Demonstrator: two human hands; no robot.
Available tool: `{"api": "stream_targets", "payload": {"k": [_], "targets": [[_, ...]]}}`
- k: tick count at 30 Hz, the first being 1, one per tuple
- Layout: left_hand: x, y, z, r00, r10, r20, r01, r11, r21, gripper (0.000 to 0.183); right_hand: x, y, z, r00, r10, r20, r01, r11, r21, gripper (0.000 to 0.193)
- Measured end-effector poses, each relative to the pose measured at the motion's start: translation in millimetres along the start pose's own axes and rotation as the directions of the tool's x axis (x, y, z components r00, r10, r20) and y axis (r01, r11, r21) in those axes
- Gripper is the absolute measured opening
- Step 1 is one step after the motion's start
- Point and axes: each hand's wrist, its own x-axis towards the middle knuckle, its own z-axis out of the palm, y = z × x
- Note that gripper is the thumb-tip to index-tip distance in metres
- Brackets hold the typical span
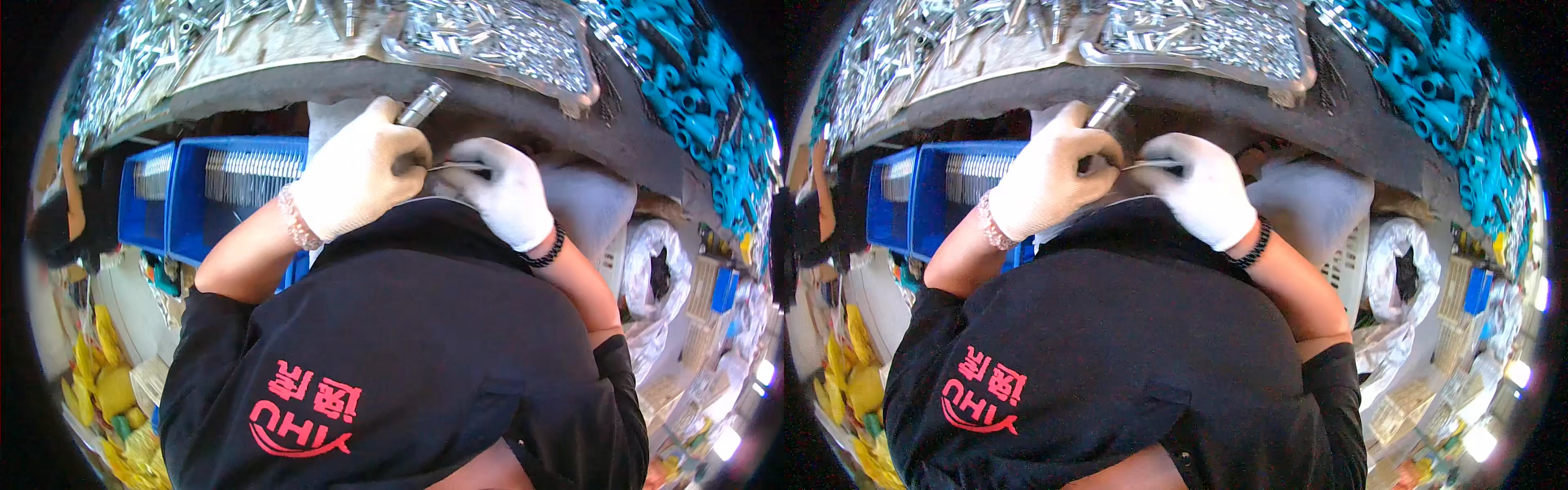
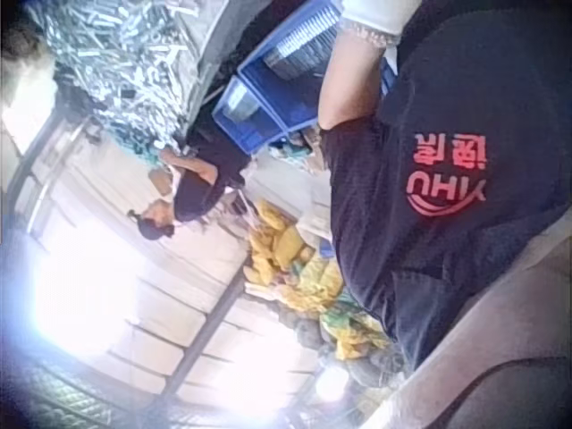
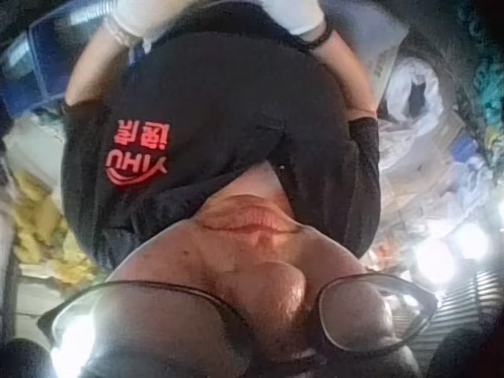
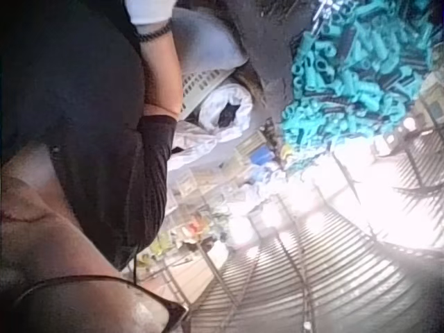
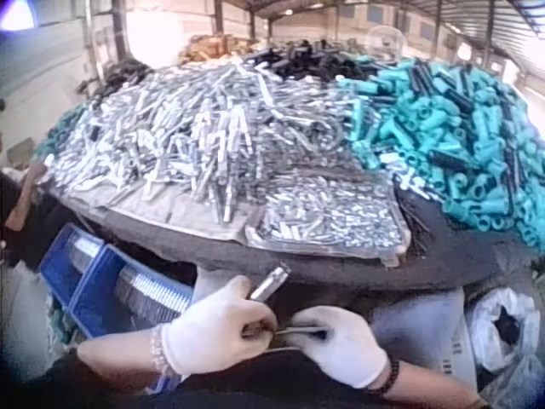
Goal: Assembling metal rods and components into plastic handles at a manufacturing workbench.
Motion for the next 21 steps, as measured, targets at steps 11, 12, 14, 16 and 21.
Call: {"api": "stream_targets", "payload": {"k": [11, 12, 14, 16, 21], "targets": [[22, 0, 7, 0.846, -0.288, 0.448, 0.52, 0.625, -0.582, 0.033, -50, 26, -102, 0.823, 0.501, -0.267, -0.456, 0.864, 0.216, 0.01], [23, 0, 6, 0.764, -0.329, 0.555, 0.639, 0.502, -0.583, 0.034, -45, 27, -99, 0.822, 0.505, -0.264, -0.459, 0.861, 0.219, 0.01], [19, -7, 11, 0.808, -0.306, 0.503, 0.586, 0.505, -0.634, 0.034, -33, 29, -93, 0.883, 0.437, -0.174, -0.385, 0.884, 0.267, 0.012], [17, -9, 11, 0.848, -0.287, 0.445, 0.529, 0.506, -0.681, 0.034, -26, 33, -86, 0.904, 0.41, -0.125, -0.356, 0.881, 0.312, 0.012], [9, -21, 28, 0.931, -0.242, 0.271, 0.362, 0.531, -0.766, 0.031, -7, 30, -59, 0.92, 0.392, 0.006, -0.365, 0.851, 0.379, 0.015]]}}
